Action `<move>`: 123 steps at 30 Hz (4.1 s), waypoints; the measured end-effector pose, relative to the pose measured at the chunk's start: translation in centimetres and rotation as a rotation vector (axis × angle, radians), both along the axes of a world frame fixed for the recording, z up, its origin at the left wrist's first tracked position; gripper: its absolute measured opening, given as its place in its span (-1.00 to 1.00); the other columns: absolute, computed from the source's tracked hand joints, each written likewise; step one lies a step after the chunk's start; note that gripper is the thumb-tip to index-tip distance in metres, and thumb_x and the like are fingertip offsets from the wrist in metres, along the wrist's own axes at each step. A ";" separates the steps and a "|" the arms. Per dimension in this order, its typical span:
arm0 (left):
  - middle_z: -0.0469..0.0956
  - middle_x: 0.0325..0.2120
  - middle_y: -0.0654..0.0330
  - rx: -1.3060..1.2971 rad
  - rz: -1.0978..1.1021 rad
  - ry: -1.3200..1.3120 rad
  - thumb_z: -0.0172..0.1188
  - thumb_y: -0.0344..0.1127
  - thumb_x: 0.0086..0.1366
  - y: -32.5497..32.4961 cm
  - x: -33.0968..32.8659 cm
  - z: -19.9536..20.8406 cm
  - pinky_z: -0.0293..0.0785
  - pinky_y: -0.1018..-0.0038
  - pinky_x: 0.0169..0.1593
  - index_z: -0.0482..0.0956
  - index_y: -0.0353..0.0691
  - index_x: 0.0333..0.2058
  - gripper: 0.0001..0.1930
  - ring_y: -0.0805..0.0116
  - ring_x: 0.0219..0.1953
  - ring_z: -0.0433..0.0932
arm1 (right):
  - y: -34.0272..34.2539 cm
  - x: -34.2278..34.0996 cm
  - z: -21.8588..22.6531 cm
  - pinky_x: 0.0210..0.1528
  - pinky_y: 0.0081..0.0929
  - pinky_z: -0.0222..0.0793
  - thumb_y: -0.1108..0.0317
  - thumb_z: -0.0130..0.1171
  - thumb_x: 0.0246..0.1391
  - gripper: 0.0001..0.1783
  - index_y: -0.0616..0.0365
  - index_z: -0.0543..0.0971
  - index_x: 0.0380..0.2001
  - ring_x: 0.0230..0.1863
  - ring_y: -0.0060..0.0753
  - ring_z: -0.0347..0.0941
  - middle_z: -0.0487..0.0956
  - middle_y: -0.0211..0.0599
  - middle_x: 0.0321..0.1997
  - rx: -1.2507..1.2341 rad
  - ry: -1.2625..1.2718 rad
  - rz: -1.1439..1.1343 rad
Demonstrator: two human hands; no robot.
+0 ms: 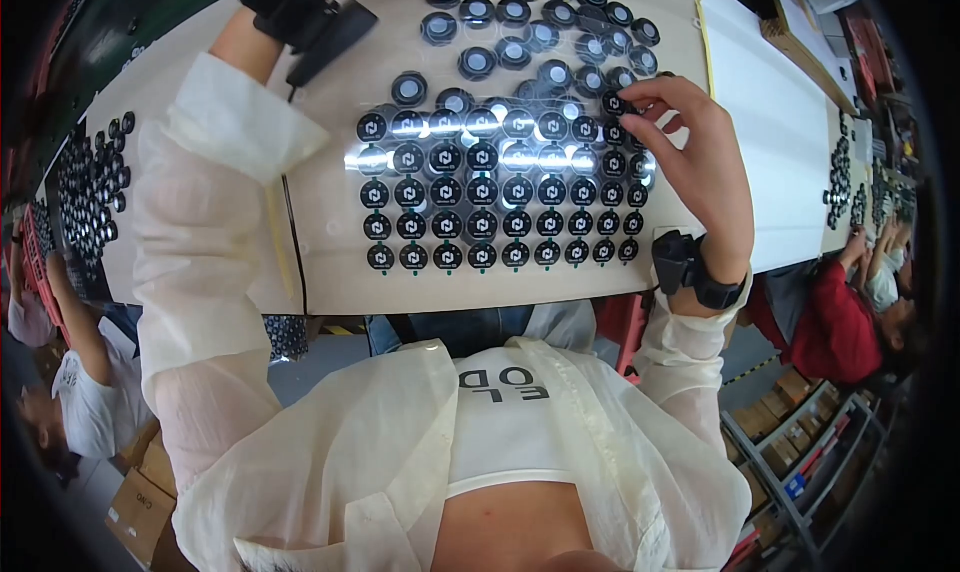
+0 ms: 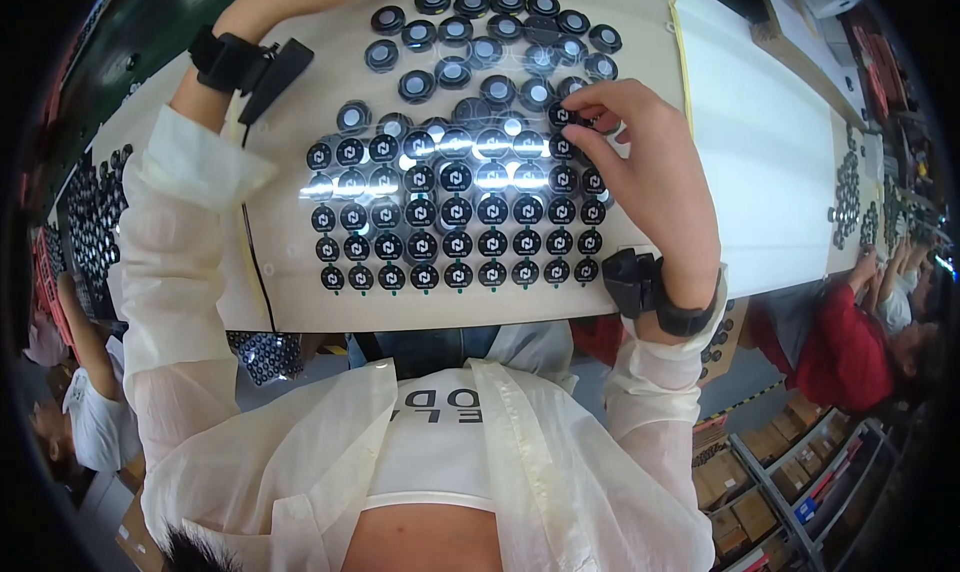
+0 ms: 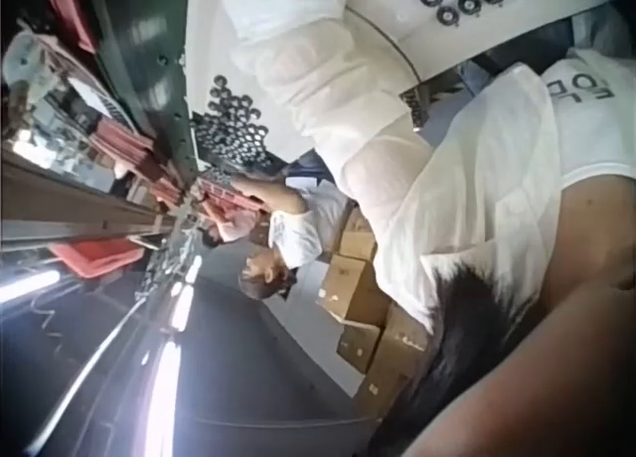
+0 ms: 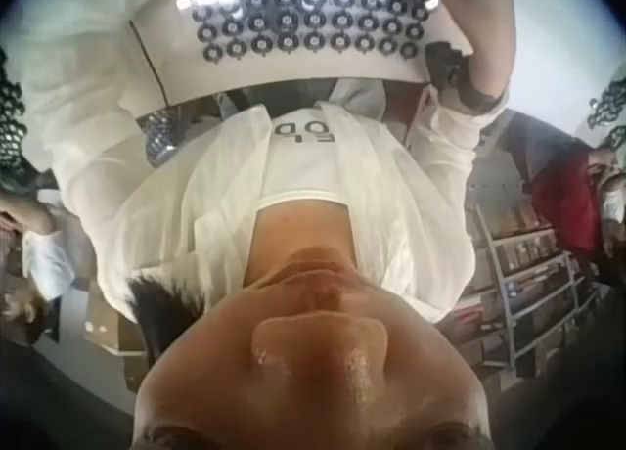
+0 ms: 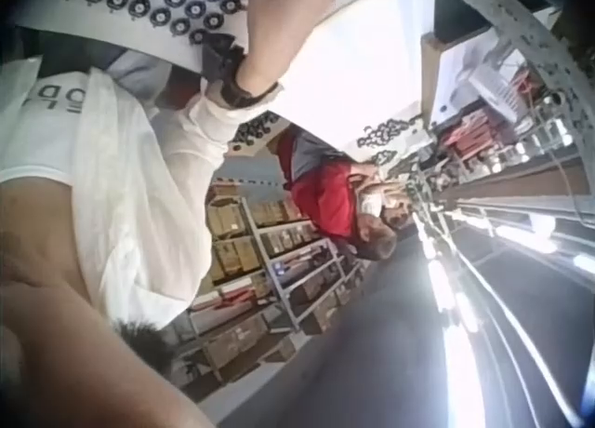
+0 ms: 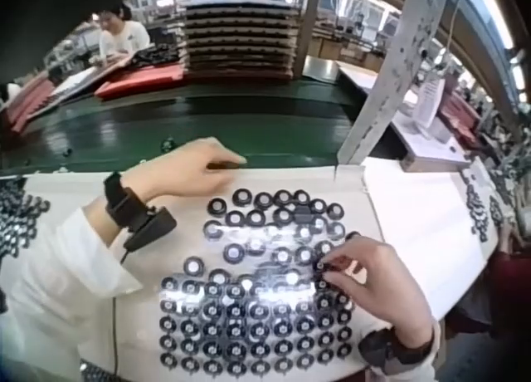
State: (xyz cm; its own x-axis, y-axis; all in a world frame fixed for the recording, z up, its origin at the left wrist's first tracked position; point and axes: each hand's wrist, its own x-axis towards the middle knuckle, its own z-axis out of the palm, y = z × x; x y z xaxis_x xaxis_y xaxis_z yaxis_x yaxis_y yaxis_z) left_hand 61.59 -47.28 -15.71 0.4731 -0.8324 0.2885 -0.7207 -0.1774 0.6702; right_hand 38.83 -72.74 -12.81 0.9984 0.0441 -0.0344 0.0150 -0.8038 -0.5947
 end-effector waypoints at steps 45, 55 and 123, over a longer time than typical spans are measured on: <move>0.40 0.14 0.02 -0.475 -0.027 0.878 0.17 -0.64 0.25 3.0 -17.0 0.3 0.48 0.44 0.16 0.41 -0.39 0.12 -0.56 0.31 0.09 0.50 | 5.6 -0.1 2.5 -0.10 -0.65 0.43 0.61 0.30 0.04 -0.82 0.34 0.54 -0.27 -0.18 -0.58 0.51 0.59 -0.34 -0.29 0.817 0.003 0.052; 0.57 -0.07 0.04 -0.607 0.198 0.841 0.23 -0.64 0.19 4.0 -18.1 -1.0 0.56 0.48 0.06 0.49 -0.41 0.04 -0.60 0.31 -0.03 0.60 | 8.6 0.8 0.1 0.01 -0.58 0.40 0.58 0.28 0.09 -0.78 0.29 0.50 -0.19 -0.14 -0.58 0.49 0.57 -0.35 -0.24 1.135 0.067 0.021; 0.57 -0.32 -0.18 0.544 0.365 -0.158 0.18 -0.14 0.25 -0.6 -4.0 0.4 0.47 0.18 -0.08 0.48 -0.40 -0.14 -0.61 -0.12 -0.19 0.55 | 2.4 1.0 -0.6 -0.23 -0.54 0.39 0.51 0.29 0.02 -0.70 0.19 0.62 -0.12 -0.26 -0.46 0.52 0.62 -0.25 -0.19 -0.018 0.010 0.175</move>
State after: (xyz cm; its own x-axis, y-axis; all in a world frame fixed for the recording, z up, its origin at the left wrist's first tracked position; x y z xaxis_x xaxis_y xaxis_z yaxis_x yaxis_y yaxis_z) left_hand 57.55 -47.86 -15.26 0.7381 -0.6736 -0.0380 -0.6326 -0.7106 0.3080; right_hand 39.84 -70.35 -13.37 0.9751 0.2167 -0.0467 0.1499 -0.7999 -0.5811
